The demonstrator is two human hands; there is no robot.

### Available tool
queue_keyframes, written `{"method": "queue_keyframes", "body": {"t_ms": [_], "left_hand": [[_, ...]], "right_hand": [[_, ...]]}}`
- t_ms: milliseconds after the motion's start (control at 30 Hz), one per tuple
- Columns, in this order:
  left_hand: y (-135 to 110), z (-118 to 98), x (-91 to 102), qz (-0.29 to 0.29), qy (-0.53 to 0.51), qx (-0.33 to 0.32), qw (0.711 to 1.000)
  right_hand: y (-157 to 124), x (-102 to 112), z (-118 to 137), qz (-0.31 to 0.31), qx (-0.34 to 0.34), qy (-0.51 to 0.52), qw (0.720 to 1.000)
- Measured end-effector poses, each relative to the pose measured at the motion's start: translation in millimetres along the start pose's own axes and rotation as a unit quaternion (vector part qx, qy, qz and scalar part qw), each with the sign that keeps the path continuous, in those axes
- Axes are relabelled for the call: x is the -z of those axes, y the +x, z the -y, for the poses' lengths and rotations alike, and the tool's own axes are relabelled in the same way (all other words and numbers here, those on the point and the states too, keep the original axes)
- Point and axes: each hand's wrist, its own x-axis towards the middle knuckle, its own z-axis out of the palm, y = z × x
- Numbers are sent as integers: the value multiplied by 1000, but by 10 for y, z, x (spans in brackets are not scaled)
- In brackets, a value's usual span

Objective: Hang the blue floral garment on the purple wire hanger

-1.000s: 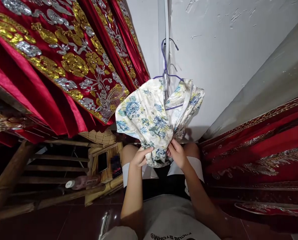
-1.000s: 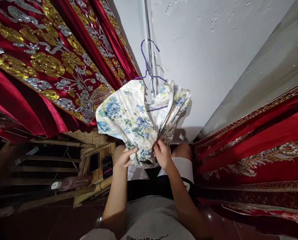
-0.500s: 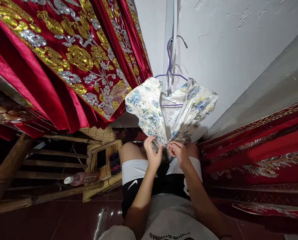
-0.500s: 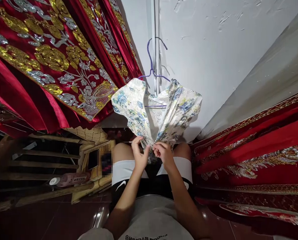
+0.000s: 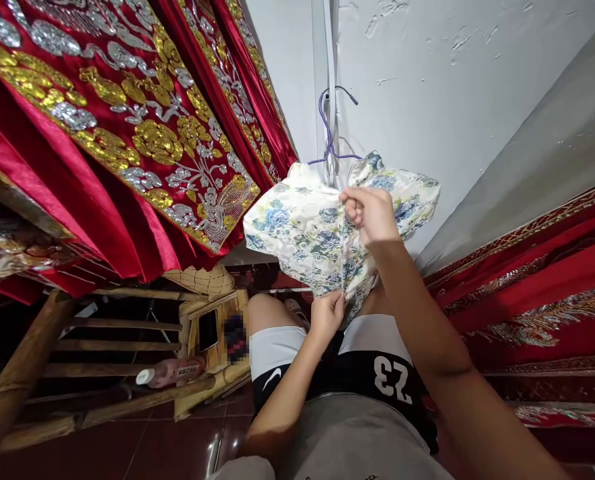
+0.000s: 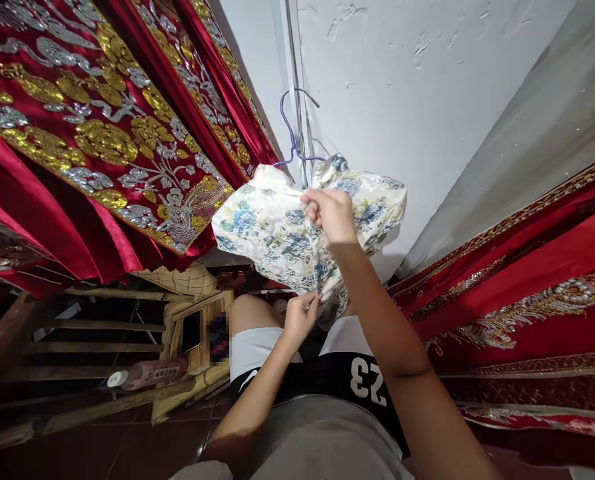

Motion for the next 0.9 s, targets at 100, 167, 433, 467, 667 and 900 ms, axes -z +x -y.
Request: {"method": "queue_keyframes", "body": {"t_ms": [100,167,433,467,667,900], "left_hand": [[80,3,64,43,40,-1,998],[194,9,148,68,58,-4,996],[1033,-676,1046,-115,-27,-178,977],[1146,-813,1166,-148,-30,-213,965],[1568,-1262,1412,-141,61,-333,930],[1708,-913,1727,-272,14,-333,903]], "right_hand": [[139,-27,135,9,31,4,999],[144,-24,131,18,49,-3,999],[-29,-35,-43,15,63,-24,998],[-44,-34,-30,17,66,-30,997],[-50,-27,17,38,119,-57,991],[-40,48,-426,23,85,-170,982]]}}
